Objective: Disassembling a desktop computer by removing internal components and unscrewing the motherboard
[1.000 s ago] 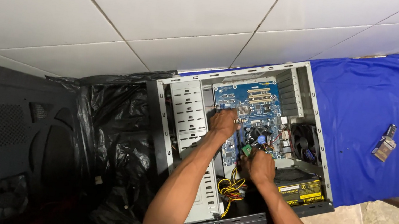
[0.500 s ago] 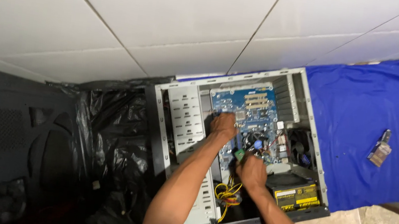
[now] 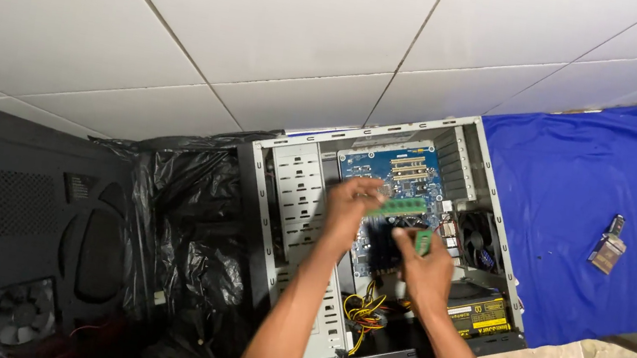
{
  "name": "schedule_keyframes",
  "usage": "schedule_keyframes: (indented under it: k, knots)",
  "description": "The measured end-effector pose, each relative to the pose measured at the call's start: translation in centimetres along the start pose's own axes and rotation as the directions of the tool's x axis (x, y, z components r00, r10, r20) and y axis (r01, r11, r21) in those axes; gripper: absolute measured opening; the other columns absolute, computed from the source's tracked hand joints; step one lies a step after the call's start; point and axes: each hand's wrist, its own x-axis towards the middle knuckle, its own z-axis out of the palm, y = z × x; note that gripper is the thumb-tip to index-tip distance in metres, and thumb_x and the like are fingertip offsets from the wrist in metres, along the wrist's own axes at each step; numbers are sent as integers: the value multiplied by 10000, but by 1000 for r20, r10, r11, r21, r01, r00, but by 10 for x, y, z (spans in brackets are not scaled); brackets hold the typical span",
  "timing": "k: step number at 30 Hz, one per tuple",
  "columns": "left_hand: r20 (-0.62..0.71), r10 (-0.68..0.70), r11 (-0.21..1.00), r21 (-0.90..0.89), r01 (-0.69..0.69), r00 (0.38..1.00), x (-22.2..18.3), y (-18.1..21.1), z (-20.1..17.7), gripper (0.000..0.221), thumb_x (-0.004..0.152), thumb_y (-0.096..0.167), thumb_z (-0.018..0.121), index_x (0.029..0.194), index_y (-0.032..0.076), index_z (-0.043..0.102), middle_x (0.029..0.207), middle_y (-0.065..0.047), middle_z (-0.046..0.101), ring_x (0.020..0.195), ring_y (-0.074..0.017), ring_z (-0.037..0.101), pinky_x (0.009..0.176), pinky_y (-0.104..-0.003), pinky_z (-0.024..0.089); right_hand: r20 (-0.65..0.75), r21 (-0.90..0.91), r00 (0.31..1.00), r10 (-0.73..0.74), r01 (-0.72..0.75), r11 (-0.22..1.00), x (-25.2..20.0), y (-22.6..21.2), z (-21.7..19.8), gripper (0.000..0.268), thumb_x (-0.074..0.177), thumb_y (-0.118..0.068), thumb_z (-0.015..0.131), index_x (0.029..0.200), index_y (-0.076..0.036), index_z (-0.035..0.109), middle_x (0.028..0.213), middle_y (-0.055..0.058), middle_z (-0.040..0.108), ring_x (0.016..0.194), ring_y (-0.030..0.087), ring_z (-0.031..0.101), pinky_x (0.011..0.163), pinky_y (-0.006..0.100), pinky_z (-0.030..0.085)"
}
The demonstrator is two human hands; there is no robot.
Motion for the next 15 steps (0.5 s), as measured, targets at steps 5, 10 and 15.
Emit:
schedule_keyframes:
  k: [5,10,15]
  knots:
    - [90,-77,985,162,62,993,-6,-51,3,355,745,88,839,1096,81,788,942,-91,703,894,-191,700,786,-339,612,-181,207,984,2,36,978,-7,-16,19,256,914,-237,798,800,-57,657,466,107,560,387,201,588,488,325,475]
    - [59,76,820,565,-96,995,28,-45,-13,278,778,104,783,1006,260,810,909,9,787,911,-249,746,858,-376,575,-5,-327,991,-130,121,937,27,53,20,326,898,-353,763,1008,-56,681,853,274,729,918,509,701,771,607,521]
    - [284,39,487,832,-267,958,112,-120,-16,324,819,77,754,1036,316,784,964,90,791,1029,-197,754,909,-356,615,198,-713,980,-35,169,680,75,126,46,329,851,-337,763,1116,-145,726,1022,131,755,1035,396,744,921,535,608]
